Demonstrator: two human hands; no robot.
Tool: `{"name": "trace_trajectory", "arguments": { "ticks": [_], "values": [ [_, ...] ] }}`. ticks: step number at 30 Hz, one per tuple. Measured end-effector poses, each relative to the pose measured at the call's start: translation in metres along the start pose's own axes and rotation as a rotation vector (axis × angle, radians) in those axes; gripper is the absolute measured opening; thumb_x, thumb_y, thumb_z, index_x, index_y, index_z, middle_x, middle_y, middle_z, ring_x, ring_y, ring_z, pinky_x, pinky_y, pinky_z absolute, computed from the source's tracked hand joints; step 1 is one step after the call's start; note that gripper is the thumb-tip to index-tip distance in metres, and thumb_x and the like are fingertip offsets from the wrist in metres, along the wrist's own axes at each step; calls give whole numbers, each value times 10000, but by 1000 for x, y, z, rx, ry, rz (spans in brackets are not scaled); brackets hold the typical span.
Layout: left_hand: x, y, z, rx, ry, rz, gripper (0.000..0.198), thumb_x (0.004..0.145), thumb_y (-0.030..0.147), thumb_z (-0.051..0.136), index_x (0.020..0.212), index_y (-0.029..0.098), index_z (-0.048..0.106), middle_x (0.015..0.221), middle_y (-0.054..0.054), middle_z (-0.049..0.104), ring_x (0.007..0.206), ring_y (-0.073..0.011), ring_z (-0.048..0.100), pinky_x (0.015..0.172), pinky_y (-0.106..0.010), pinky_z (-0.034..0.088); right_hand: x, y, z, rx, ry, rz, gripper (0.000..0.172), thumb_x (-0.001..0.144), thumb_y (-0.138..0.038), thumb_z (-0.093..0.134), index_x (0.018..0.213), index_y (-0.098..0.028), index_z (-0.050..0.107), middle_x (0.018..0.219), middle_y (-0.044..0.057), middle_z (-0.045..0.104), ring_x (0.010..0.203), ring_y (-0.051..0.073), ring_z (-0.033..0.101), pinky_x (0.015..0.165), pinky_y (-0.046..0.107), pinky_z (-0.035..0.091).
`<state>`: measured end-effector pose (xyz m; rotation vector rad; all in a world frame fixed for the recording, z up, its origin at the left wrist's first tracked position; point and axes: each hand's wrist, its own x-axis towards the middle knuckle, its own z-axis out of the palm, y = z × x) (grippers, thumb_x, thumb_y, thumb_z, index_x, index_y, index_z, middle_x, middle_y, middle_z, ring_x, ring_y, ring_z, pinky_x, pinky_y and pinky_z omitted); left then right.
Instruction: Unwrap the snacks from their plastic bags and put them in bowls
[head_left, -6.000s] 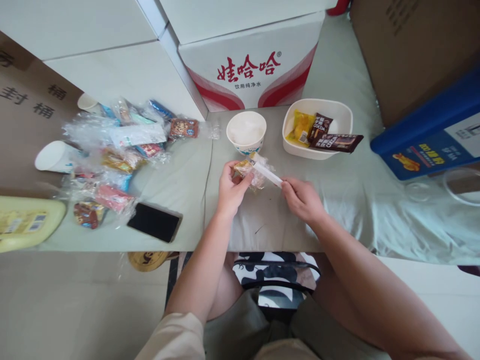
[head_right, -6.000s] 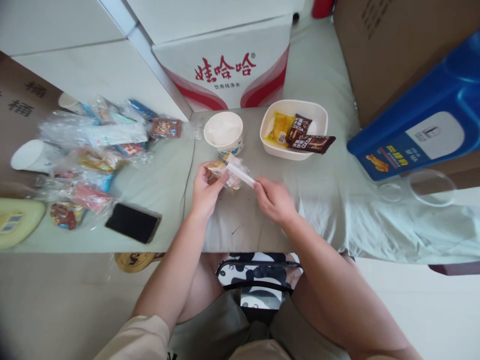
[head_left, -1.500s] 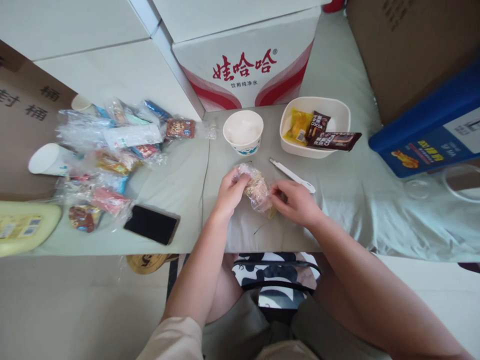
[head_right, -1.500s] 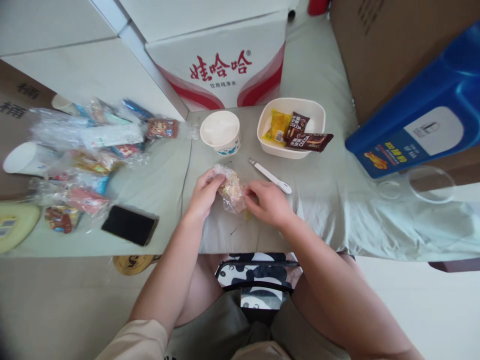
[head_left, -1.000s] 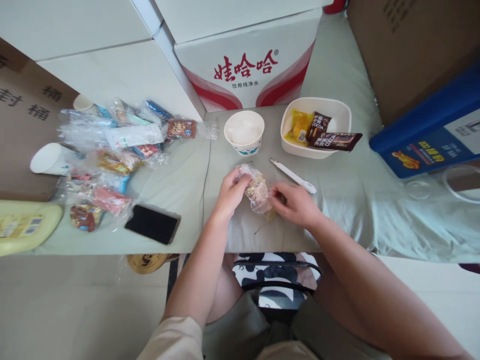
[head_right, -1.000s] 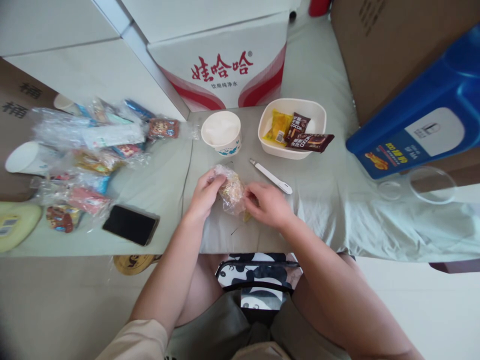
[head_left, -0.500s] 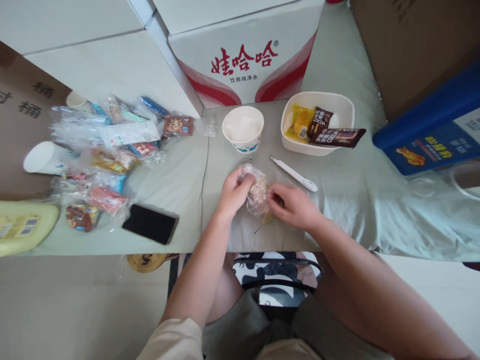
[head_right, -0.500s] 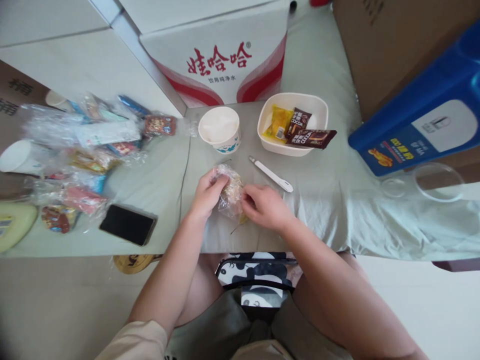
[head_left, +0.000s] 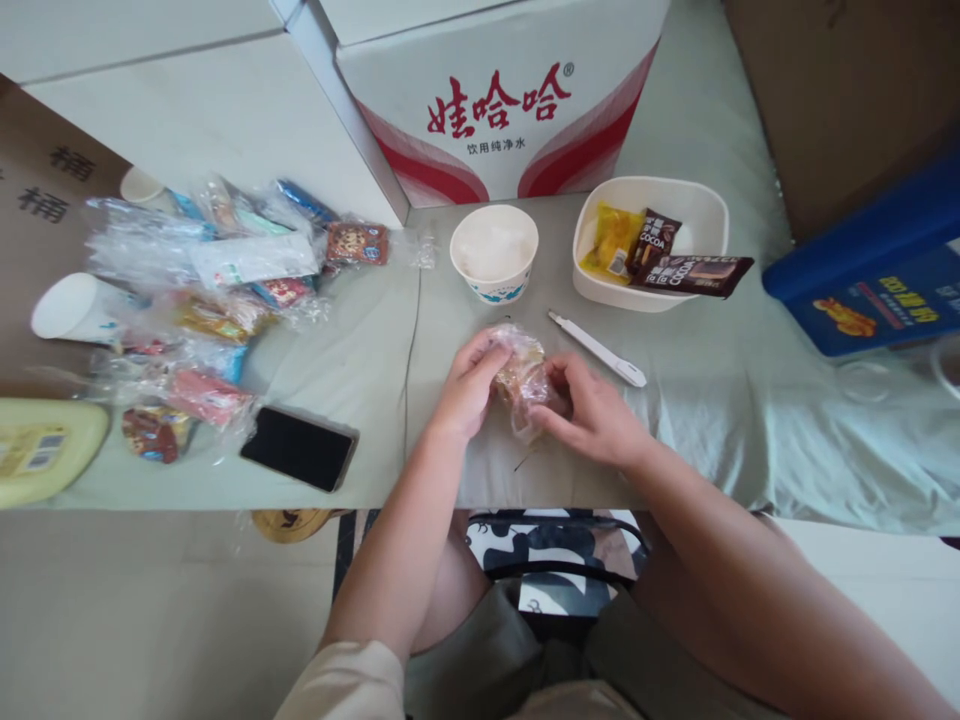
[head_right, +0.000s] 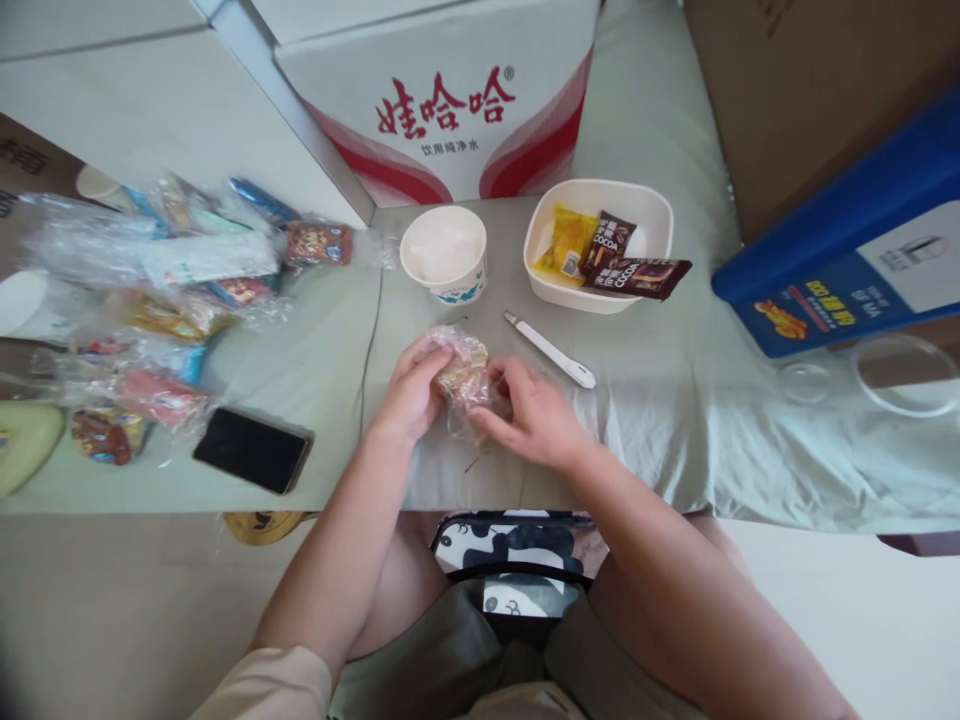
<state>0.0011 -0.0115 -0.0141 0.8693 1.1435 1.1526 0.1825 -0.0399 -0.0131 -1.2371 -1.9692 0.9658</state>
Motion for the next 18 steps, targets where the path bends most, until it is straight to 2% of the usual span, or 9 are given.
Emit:
{"name": "trace_trajectory", "arguments": {
  "ticks": [4,6,8,10,13,15,18],
  "values": [
    [-7,4,6,-178,-68,-126,348,674,412,849,906,217,680,901,-30,726,878,-219,705,827,-354,556,0,1,4,210,110,67,242,984,-468,481,1047,-236,461,931,61,631,798,198,591,719,336,479],
    [-9,4,8,-214,-77,-148,347,672,419,845,895,215,675,898,-33,723,869,-221,706,822,-361,563,2,1,5,305,110,139,354,922,-502,594,1113,-239,453,939,42,644,783,183,596,699,317,481],
    [-9,4,9,-230,-82,-145,349,681,436,839,889,214,668,889,-33,715,856,-215,703,817,-359,565,4,1,4,371,54,181,449,834,-505,704,1116,-225,495,900,23,646,739,164,582,652,291,465],
    [-7,4,10,-239,-95,-131,386,691,468,839,927,219,662,920,-36,716,886,-214,705,825,-351,564,5,1,3,406,46,217,365,822,-486,710,1003,-209,557,800,-1,611,672,140,536,599,270,430],
    [-6,2,11,-264,-124,-105,526,679,526,866,1073,246,657,1059,-44,728,984,-217,708,833,-335,564,7,3,2,408,206,312,280,851,-466,676,891,-207,576,741,-14,577,645,127,504,575,256,415],
    [-6,0,12,-236,-181,-137,601,650,534,900,1124,247,667,1080,-45,736,996,-212,711,834,-324,564,8,6,3,451,273,334,306,864,-495,668,957,-213,592,801,-1,618,703,143,562,610,261,464],
    [-6,-3,14,-117,-232,-209,549,606,498,943,1002,192,718,941,-44,753,882,-190,714,789,-298,556,9,10,6,548,271,252,430,890,-554,644,1177,-243,567,1024,43,671,884,180,661,723,289,550]
  ]
}}
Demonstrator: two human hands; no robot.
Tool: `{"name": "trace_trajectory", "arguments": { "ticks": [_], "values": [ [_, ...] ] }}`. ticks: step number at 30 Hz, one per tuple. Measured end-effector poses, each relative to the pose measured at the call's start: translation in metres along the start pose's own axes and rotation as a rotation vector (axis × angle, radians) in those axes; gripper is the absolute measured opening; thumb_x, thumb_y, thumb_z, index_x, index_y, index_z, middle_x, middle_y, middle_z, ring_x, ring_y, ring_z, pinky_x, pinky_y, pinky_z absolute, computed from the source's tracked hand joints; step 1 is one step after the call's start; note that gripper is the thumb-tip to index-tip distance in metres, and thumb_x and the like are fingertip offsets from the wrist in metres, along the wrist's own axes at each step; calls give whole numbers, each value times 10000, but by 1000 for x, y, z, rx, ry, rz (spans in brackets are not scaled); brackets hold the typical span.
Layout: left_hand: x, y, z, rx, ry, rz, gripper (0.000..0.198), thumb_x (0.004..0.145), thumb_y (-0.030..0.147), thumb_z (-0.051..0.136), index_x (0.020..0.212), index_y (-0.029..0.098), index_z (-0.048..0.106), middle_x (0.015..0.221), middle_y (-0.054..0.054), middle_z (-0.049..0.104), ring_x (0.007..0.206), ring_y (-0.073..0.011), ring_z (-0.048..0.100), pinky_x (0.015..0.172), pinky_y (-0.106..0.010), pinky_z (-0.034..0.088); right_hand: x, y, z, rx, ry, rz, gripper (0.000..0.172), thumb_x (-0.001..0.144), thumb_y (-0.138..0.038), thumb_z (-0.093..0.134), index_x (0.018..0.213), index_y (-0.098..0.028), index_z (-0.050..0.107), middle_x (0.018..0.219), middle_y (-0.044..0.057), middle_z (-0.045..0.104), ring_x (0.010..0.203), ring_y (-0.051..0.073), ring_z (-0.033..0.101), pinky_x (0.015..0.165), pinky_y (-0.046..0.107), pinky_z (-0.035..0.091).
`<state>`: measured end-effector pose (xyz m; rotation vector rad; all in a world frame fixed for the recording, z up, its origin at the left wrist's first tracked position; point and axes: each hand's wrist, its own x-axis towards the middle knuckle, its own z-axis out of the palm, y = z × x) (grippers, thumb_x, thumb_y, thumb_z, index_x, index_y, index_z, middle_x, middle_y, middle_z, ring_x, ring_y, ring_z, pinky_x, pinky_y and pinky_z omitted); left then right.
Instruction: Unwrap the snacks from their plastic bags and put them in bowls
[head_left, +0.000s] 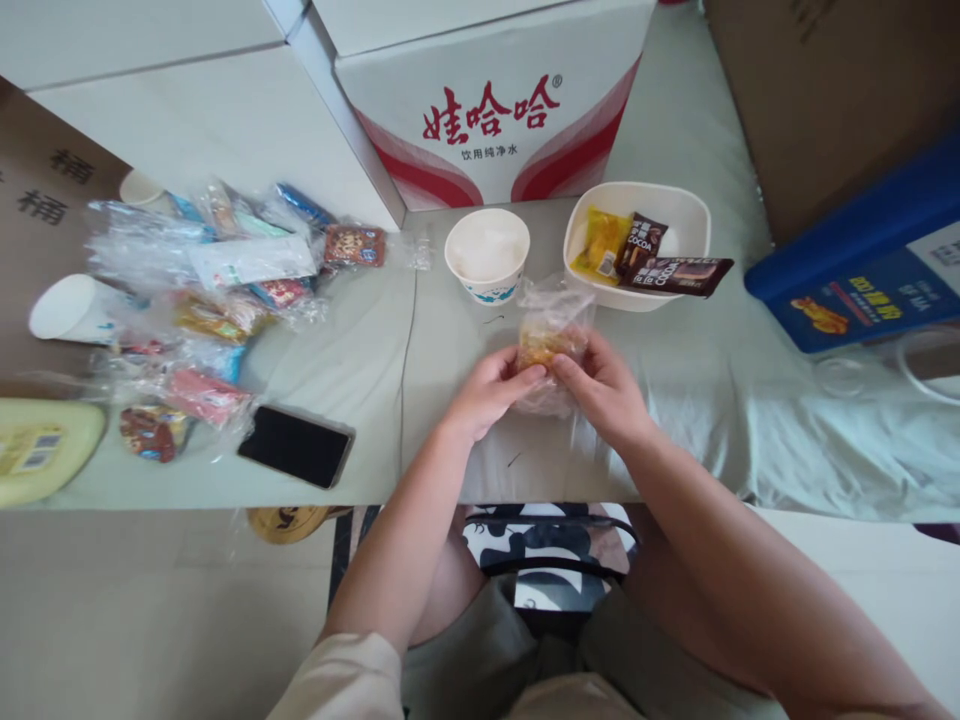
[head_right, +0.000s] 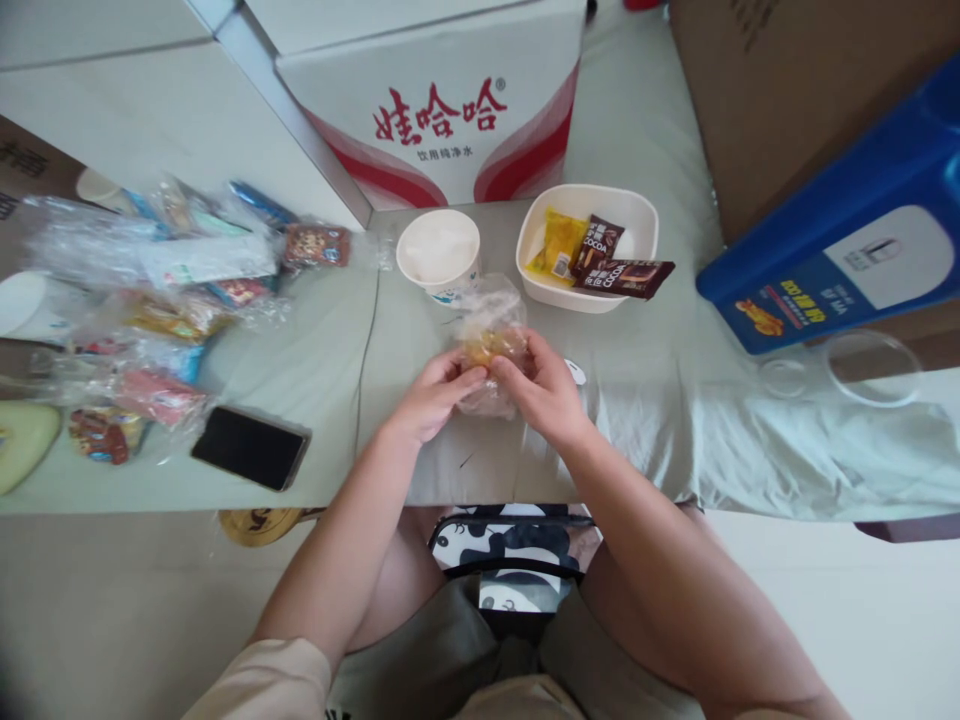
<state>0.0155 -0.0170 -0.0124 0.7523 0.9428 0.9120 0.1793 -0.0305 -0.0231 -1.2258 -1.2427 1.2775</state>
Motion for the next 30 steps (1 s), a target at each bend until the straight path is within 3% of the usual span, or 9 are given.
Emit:
{"name": "trace_trajectory", "arguments": {
  "ticks": [3,6,11,14,17,20,24,27,30],
  "values": [
    [2,0,-1,-15,98,26,506,611,520,932,933,194,718,889,-35,758,819,-189,718,750,-304,568,0,-2,-1,-109,45,-112,429,893,-521,671,1221,-265,570,1123,68,654,961,190,667,793,311,568],
    [5,2,-4,-86,210,94,515,635,538,914,972,220,687,898,-28,762,834,-207,737,732,-322,589,-4,-12,-5,-326,35,-246,169,930,-401,640,948,-233,652,905,51,666,854,189,638,807,335,544],
    [9,2,-9,-130,275,130,414,782,530,810,991,209,653,926,-50,770,950,-235,757,804,-349,609,-10,-24,-10,-251,-328,-320,246,976,-366,557,802,-213,640,752,27,655,706,161,610,717,308,517],
    [7,-1,-8,-138,274,104,365,818,506,776,982,195,676,962,-66,779,1008,-255,757,849,-373,611,-9,-18,-9,-155,-137,-189,197,943,-404,597,995,-223,651,953,58,696,854,186,662,728,304,542],
    [2,-3,-4,-147,156,16,378,795,499,799,990,186,718,992,-92,789,1063,-289,746,889,-402,604,-3,-9,-6,-44,11,-45,525,849,-452,698,1304,-252,528,1281,119,637,1031,221,674,786,336,585],
    [0,-3,-1,-121,61,4,402,787,520,801,1005,186,746,1033,-107,793,1125,-312,725,927,-417,592,2,-2,-3,-8,-81,60,463,847,-465,689,1229,-232,570,1214,106,673,935,201,693,799,335,589],
    [0,0,-3,-75,6,22,482,804,535,756,1153,204,734,1143,-102,776,1097,-285,727,879,-386,601,5,0,-2,-5,29,42,318,924,-434,568,1178,-242,583,1067,56,706,914,186,685,792,311,573],
    [2,-1,-8,33,-34,72,614,762,473,822,1301,236,648,1221,-88,750,1078,-254,724,873,-358,594,4,-1,-2,-46,45,-3,345,936,-420,575,1237,-251,592,1052,54,696,926,198,664,792,328,574],
    [5,-7,-11,187,29,213,724,689,447,905,1313,246,597,1205,-83,744,1060,-239,721,923,-363,577,1,-1,0,-136,81,-35,497,917,-434,621,1375,-255,552,1081,75,660,978,222,642,806,359,582]
  ]
}}
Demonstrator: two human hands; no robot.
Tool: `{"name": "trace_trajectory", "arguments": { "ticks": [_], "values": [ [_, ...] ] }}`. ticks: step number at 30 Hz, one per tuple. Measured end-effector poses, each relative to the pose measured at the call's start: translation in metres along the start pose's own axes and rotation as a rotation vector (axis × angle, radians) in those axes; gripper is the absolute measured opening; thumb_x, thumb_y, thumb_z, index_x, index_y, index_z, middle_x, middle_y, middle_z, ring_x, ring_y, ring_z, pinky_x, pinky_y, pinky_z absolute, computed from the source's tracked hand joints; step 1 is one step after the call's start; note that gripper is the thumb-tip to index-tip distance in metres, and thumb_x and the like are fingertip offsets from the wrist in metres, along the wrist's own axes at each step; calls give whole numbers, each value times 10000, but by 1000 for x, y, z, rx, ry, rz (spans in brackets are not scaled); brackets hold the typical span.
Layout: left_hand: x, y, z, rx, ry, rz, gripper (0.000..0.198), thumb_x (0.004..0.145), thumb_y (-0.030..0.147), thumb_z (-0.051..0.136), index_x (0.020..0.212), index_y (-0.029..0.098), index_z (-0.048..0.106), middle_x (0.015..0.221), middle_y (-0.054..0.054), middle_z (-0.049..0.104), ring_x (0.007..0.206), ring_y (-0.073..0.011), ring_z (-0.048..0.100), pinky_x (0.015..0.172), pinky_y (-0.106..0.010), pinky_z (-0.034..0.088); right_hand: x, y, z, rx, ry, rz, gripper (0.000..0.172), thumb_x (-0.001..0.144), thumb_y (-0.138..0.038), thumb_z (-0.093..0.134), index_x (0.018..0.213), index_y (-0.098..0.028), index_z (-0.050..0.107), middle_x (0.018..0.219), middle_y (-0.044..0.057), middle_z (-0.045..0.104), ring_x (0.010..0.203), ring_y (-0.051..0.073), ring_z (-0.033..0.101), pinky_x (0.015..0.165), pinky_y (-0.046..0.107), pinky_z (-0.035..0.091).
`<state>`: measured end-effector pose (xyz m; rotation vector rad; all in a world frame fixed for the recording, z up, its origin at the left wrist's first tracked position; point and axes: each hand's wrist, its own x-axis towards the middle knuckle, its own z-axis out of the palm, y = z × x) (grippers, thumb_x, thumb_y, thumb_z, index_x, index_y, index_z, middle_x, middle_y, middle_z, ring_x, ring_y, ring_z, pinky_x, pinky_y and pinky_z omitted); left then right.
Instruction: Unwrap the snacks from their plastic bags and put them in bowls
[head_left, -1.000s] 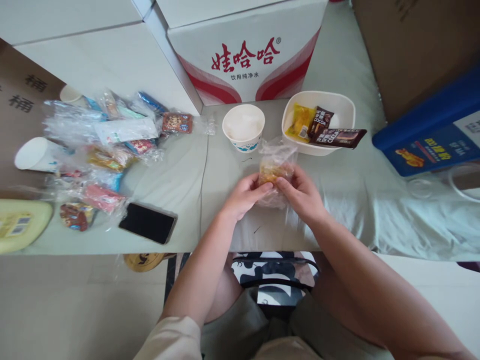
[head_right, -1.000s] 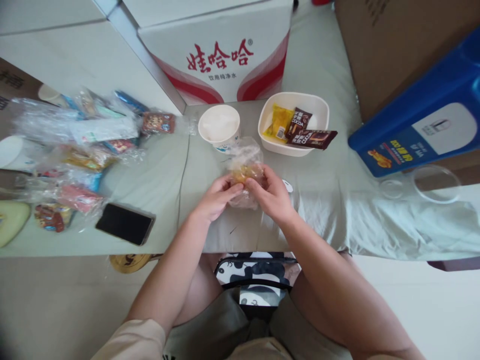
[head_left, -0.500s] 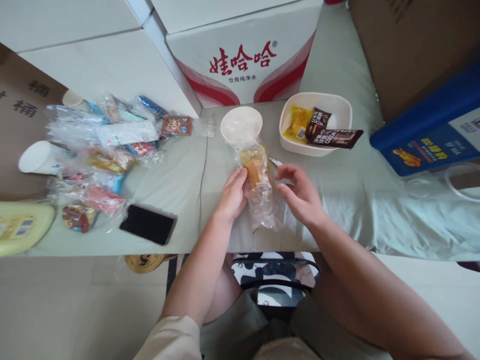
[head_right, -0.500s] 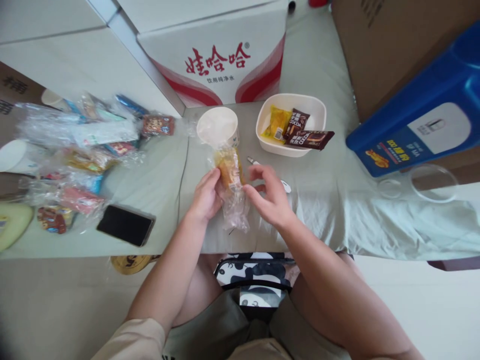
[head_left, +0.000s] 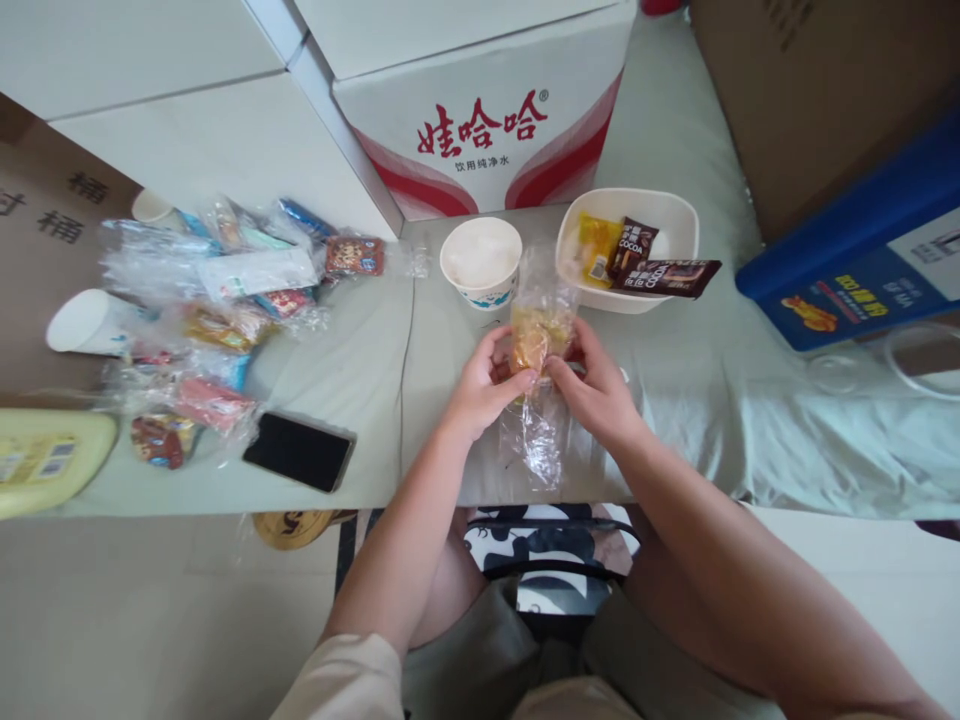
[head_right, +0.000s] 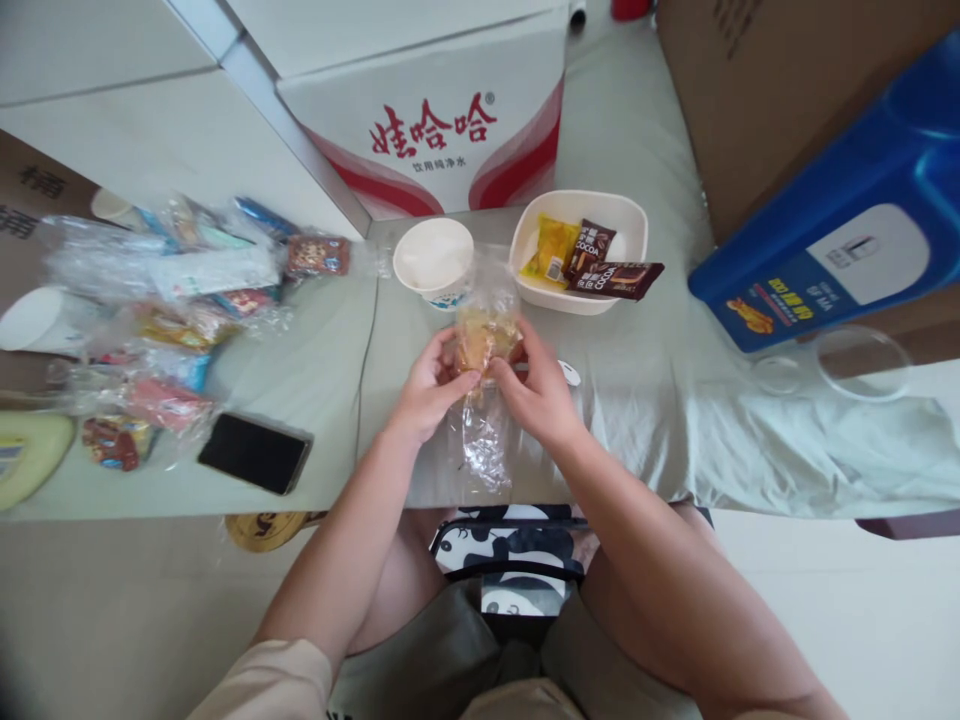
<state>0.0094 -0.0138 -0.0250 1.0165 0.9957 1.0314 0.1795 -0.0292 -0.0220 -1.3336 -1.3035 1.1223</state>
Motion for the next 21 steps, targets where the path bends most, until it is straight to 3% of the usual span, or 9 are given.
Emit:
{"name": "trace_trajectory", "arguments": {
  "ticks": [3,4,8,11,14,16,18,19,21],
  "values": [
    [1,-6,2,156,105,135,682,662,481,920,1225,225,632,1169,-96,736,1062,-244,709,893,-355,580,-4,0,3,15,41,-12,724,841,-486,710,1477,-274,437,1259,110,584,1094,242,630,826,374,592],
    [1,-6,3,197,131,172,652,653,486,923,1183,218,652,1151,-96,733,1053,-242,705,869,-344,582,-4,-1,4,15,45,-20,714,816,-490,735,1440,-272,464,1285,113,568,1112,243,627,824,369,591],
    [1,-5,3,178,163,207,576,649,497,925,1085,211,682,1040,-67,745,954,-215,718,811,-321,584,0,-3,2,-72,108,-2,249,903,-451,615,991,-219,602,946,49,619,857,183,627,720,316,542],
    [3,-2,-2,16,211,189,595,626,510,938,1076,222,676,992,-37,756,866,-180,728,775,-291,580,7,0,-7,-178,285,2,154,891,-340,595,985,-220,573,835,10,576,676,147,540,630,299,487],
    [6,1,-7,-98,270,213,606,618,503,947,1089,238,672,1001,-25,763,839,-152,729,764,-261,574,8,1,-16,-347,474,-226,214,833,-203,598,1045,-230,608,959,60,586,784,187,576,711,348,525],
    [7,3,-8,-102,286,221,588,621,479,952,1082,239,676,1024,-31,770,862,-151,734,787,-258,577,4,-2,-19,-432,423,-458,185,857,-154,553,982,-246,654,984,81,607,885,218,613,818,390,539],
    [6,5,-6,-74,291,217,559,619,451,959,1055,234,685,1035,-37,777,878,-155,739,793,-259,581,-2,-6,-17,-432,252,-590,205,886,-144,528,965,-260,677,979,80,648,922,226,641,871,407,539],
    [5,5,-4,-67,291,211,548,615,441,962,1043,232,690,1033,-37,780,876,-156,741,785,-256,582,-4,-7,-15,-397,173,-578,194,893,-163,539,990,-260,676,991,80,669,925,227,650,869,407,544],
    [3,6,-1,-91,271,189,526,623,462,955,1024,233,703,995,-28,783,843,-156,742,754,-254,585,-5,-8,-9,-247,73,-393,203,900,-251,587,1095,-252,646,1054,84,693,920,223,660,827,394,562]
  ]
}}
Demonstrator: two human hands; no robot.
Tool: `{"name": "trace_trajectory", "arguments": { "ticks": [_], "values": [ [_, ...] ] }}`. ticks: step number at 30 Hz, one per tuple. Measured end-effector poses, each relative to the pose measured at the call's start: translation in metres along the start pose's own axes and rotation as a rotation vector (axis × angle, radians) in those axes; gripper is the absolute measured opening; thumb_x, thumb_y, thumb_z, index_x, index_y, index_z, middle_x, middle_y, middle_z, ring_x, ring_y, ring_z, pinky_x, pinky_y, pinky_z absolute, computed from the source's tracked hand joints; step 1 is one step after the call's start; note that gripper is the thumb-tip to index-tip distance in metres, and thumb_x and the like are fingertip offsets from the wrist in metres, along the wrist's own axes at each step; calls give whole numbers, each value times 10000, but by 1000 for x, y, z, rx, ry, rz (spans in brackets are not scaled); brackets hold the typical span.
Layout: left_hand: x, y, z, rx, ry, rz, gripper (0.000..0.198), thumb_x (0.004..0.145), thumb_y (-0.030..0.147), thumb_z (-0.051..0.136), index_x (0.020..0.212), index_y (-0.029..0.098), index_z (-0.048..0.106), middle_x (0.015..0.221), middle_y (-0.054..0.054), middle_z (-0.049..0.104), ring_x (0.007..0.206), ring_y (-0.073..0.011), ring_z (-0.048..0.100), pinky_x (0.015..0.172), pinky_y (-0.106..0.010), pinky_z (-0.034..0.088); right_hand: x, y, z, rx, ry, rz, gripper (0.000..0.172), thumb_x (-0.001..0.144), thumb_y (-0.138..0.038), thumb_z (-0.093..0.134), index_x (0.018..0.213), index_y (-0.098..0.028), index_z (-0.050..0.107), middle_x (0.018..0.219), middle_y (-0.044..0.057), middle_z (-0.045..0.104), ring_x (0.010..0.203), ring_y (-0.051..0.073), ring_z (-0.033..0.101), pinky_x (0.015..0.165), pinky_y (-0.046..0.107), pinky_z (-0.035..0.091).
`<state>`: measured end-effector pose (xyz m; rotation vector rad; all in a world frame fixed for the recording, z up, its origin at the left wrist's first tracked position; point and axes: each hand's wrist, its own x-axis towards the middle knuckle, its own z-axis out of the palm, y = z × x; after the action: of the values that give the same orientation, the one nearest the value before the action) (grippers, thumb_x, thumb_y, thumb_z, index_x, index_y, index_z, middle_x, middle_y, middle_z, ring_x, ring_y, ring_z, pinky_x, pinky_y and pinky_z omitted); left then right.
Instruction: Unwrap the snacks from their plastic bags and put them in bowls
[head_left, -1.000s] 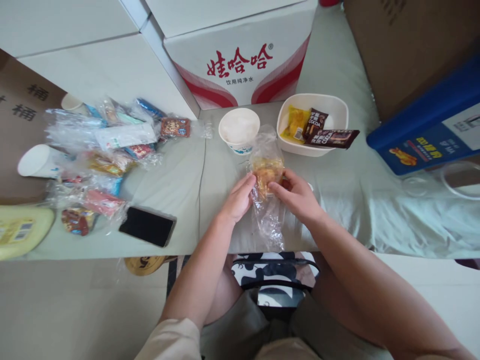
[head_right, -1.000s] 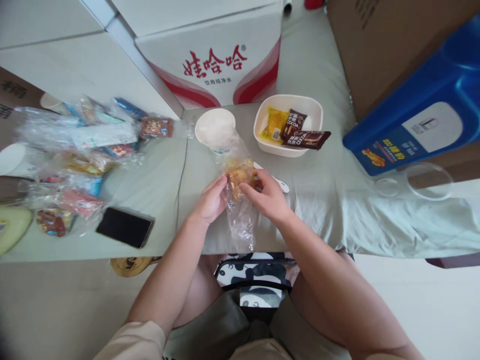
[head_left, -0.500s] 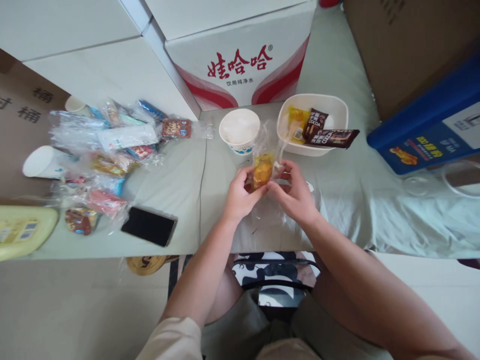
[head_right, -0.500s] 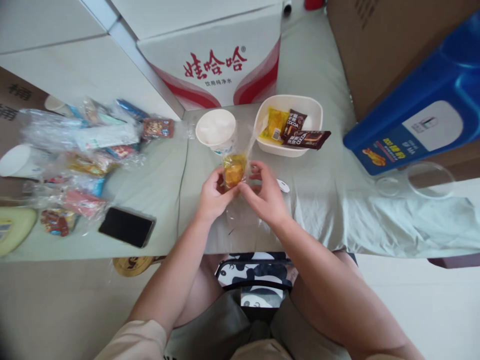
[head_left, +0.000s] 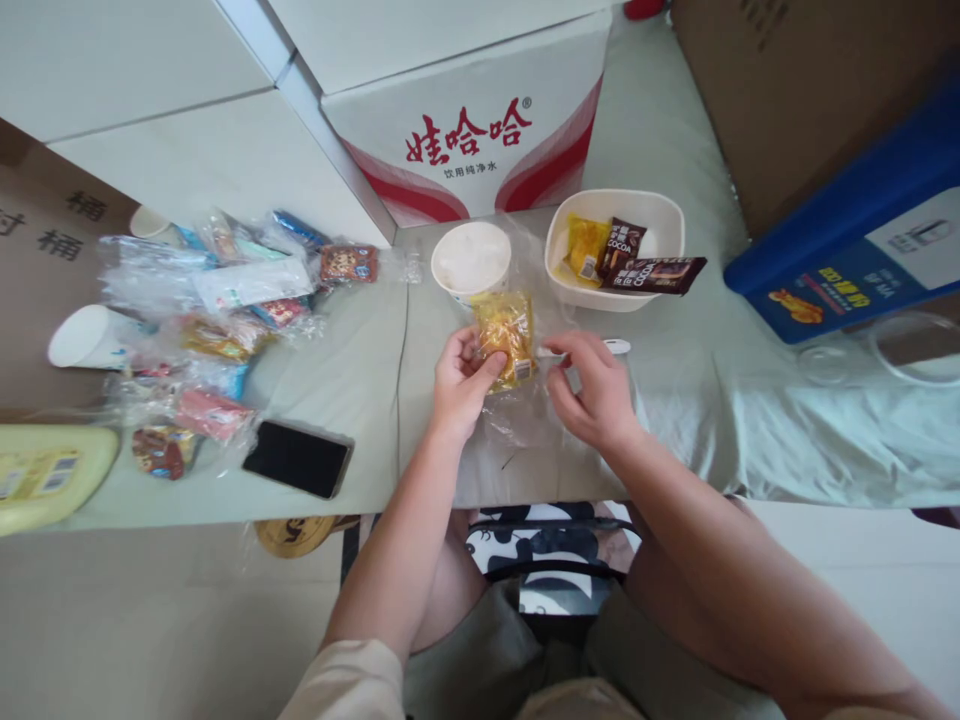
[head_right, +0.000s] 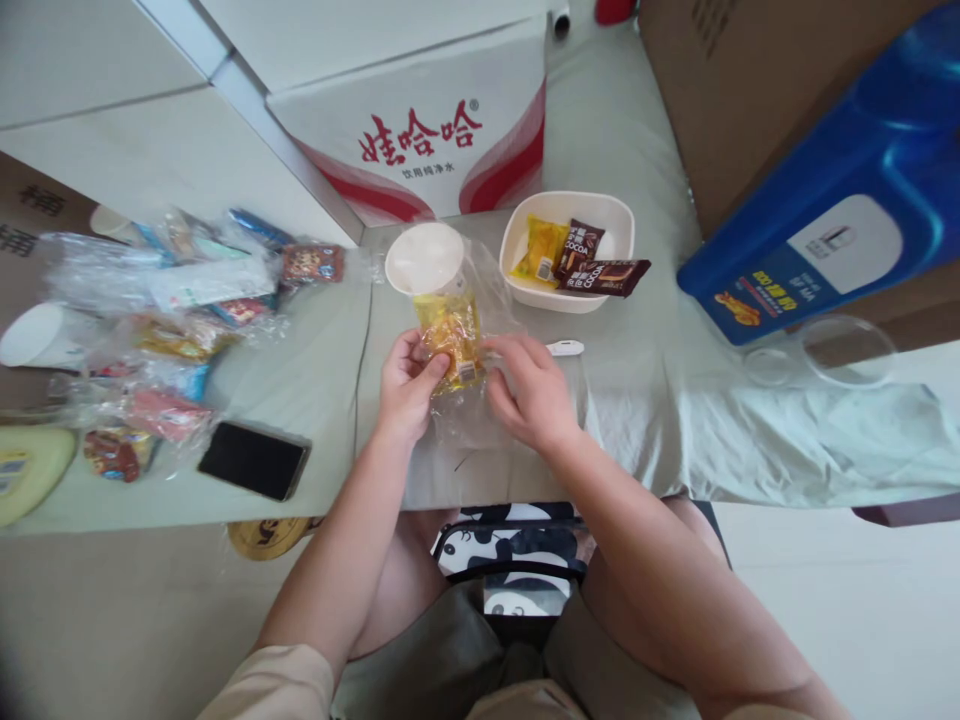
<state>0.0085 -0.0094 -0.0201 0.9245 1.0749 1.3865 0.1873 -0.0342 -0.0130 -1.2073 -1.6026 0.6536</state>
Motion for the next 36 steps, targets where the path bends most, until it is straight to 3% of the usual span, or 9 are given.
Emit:
{"name": "trace_trajectory", "arguments": {
  "ticks": [4,7,12,16,19,24,28,34,36],
  "values": [
    [-3,1,3,-62,-56,-129,463,693,561,883,983,233,735,853,-8,773,734,-159,733,665,-259,579,3,3,13,567,-113,523,423,923,-564,554,1220,-265,584,1105,65,705,891,211,689,753,366,591],
    [-6,1,3,76,-36,-110,388,794,557,791,994,226,756,862,-28,788,756,-178,743,671,-275,580,4,3,17,859,-200,661,532,898,-688,524,1247,-294,601,1190,58,710,953,235,707,761,386,602],
    [-12,6,4,530,98,175,214,905,389,688,992,211,768,943,-66,804,849,-190,749,755,-285,571,2,-6,20,826,-179,622,544,755,-518,826,1203,-288,620,1240,51,708,1117,242,670,935,395,572],
    [-3,12,2,274,311,92,232,906,422,642,903,199,705,721,-19,738,534,-129,638,463,-214,418,1,-12,20,886,-118,659,479,737,-506,835,1117,-285,646,1135,27,733,1006,209,690,884,363,574],
    [7,15,-1,38,395,8,248,831,433,701,838,190,652,623,17,674,439,-91,549,428,-191,365,10,-11,12,890,-63,662,409,761,-492,796,1083,-286,651,1051,9,737,929,195,699,818,345,580],
    [13,22,-5,-108,368,-63,280,735,429,764,826,200,632,556,43,608,480,-108,587,450,-196,410,37,12,-17,647,210,491,387,884,-574,634,1154,-300,592,1136,45,686,1012,203,700,802,357,595],
    [7,28,-5,-147,230,-162,274,694,416,777,787,208,624,536,43,580,463,-115,569,428,-214,414,24,25,-23,476,386,518,389,912,-569,591,1174,-283,560,1052,49,655,947,191,696,845,385,593],
    [2,31,-4,-194,-43,-377,272,806,452,710,746,217,587,663,-7,652,473,-130,581,438,-257,442,-2,8,-4,592,-94,552,525,799,-598,729,1189,-275,589,1207,78,692,1121,223,677,973,422,556],
    [2,29,-4,-194,-70,-403,255,820,431,694,735,214,590,705,-23,680,505,-147,614,457,-272,462,1,2,0,641,-215,578,492,782,-568,763,1124,-251,607,1099,72,724,1026,216,706,939,415,569]
  ]
}}
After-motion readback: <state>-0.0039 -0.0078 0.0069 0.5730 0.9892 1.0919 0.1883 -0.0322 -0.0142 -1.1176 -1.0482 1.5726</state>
